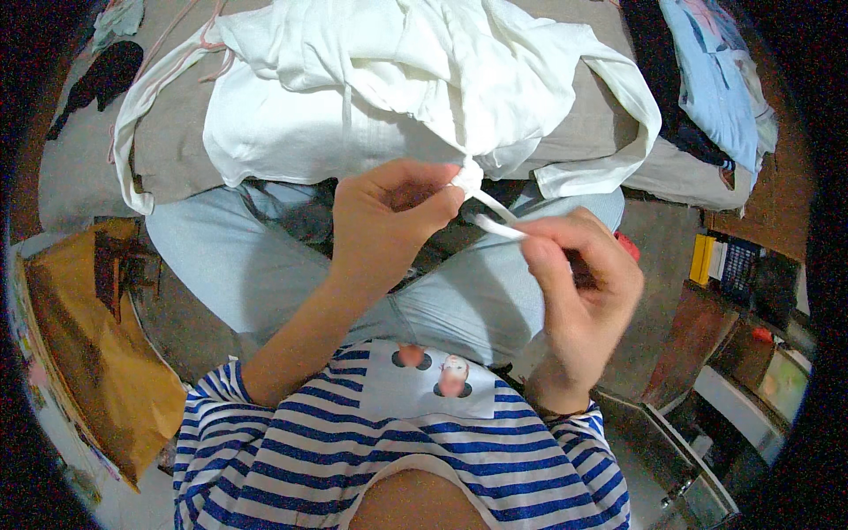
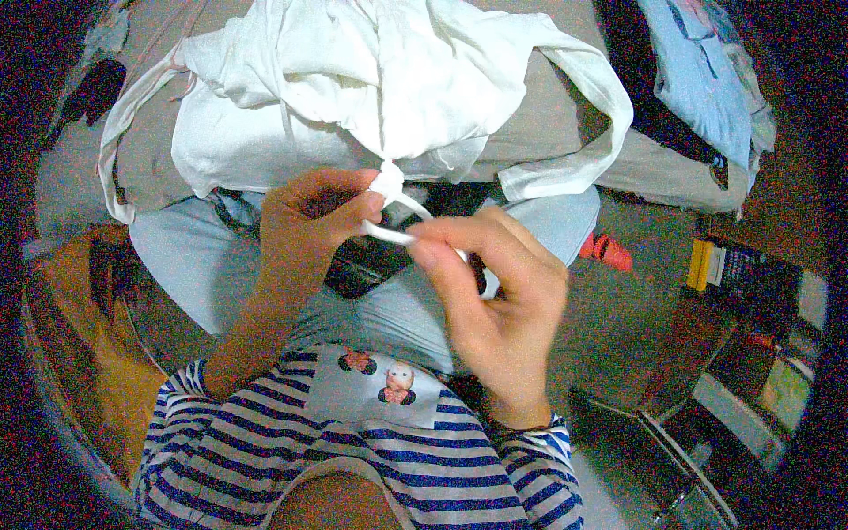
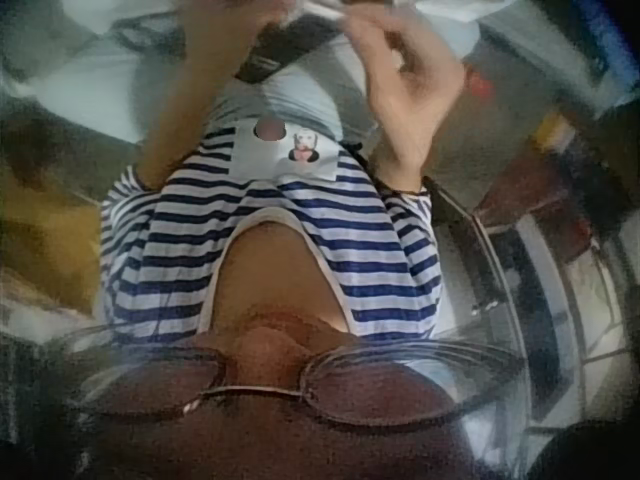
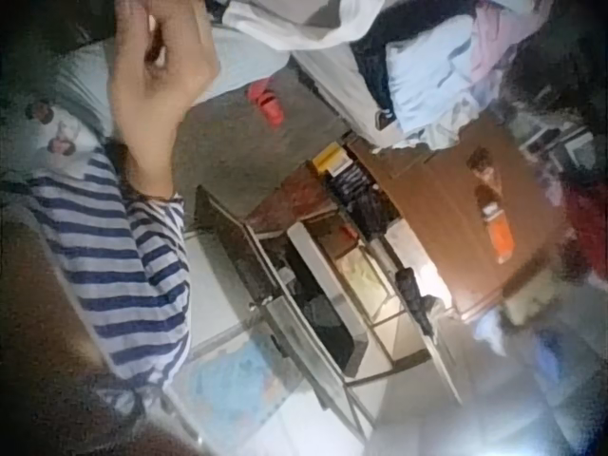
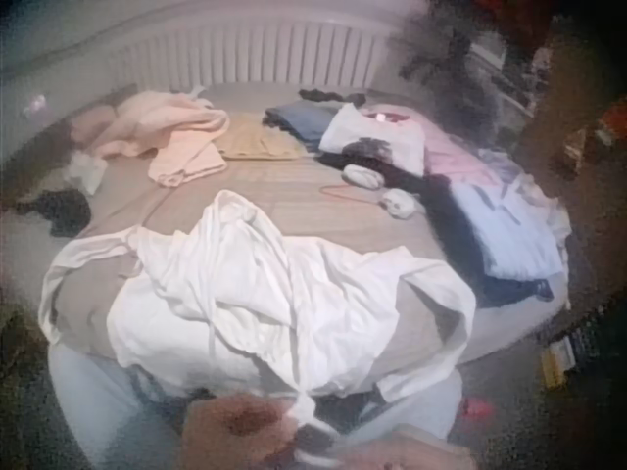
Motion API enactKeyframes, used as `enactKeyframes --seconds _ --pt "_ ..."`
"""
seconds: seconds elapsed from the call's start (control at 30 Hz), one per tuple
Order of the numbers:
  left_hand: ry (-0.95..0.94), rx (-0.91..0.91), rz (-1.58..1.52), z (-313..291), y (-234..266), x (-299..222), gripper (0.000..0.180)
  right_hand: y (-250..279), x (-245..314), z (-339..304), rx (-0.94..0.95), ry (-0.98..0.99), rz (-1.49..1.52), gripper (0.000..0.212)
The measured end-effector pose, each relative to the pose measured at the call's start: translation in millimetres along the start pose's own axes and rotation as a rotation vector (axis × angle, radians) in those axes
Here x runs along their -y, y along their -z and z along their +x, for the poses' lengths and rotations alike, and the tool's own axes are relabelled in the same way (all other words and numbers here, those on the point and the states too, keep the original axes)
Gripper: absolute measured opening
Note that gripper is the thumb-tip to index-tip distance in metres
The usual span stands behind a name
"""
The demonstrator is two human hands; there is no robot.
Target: The person sits on the floor and repeatedly ties and adjusts a knot in a white drawstring attached to a white hoodie. The hands manipulate the string to form and tighten the knot throughout the clip.
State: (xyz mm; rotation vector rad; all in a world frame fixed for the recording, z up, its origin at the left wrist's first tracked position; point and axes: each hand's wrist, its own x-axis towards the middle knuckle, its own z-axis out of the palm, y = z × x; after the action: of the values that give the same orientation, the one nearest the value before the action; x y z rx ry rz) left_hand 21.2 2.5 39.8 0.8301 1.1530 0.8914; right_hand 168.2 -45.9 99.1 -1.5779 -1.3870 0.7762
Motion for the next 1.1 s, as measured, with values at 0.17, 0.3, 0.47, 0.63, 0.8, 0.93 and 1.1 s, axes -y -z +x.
enactKeyframes --seconds 0.17,0.3,0.47,0.63,0.8,0.93,1.1 --pt "-0.012 0.002 -0.017 0.7 -0.8 2.1 0.017 -23.4 -30.6 1.5 -0.050 -0.134 0.012 0.010" --pt "-0.019 0.013 -0.028 1.4 0.4 3.5 0.017 -34.8 -40.4 4.7 -0.110 -0.117 -0.001 0.010" --pt "-0.050 0.036 0.018 0.9 1.3 4.7 0.020 -38.7 -44.5 5.6 -0.143 -0.112 0.031 0.010" --pt "-0.054 0.039 -0.002 2.1 1.7 7.0 0.020 -41.8 -43.7 6.2 -0.135 -0.119 0.052 0.010" --pt "-0.064 0.036 0.035 2.4 2.3 7.4 0.020 -43.9 -47.1 6.0 -0.131 -0.081 0.065 0.009" --pt "-0.057 0.044 -0.003 2.9 1.8 8.2 0.019 -43.4 -50.1 7.3 -0.146 -0.211 0.239 0.008" --pt "-0.055 0.050 0.008 2.2 1.9 6.0 0.019 -46.3 -52.8 7.5 -0.117 -0.235 0.375 0.008"
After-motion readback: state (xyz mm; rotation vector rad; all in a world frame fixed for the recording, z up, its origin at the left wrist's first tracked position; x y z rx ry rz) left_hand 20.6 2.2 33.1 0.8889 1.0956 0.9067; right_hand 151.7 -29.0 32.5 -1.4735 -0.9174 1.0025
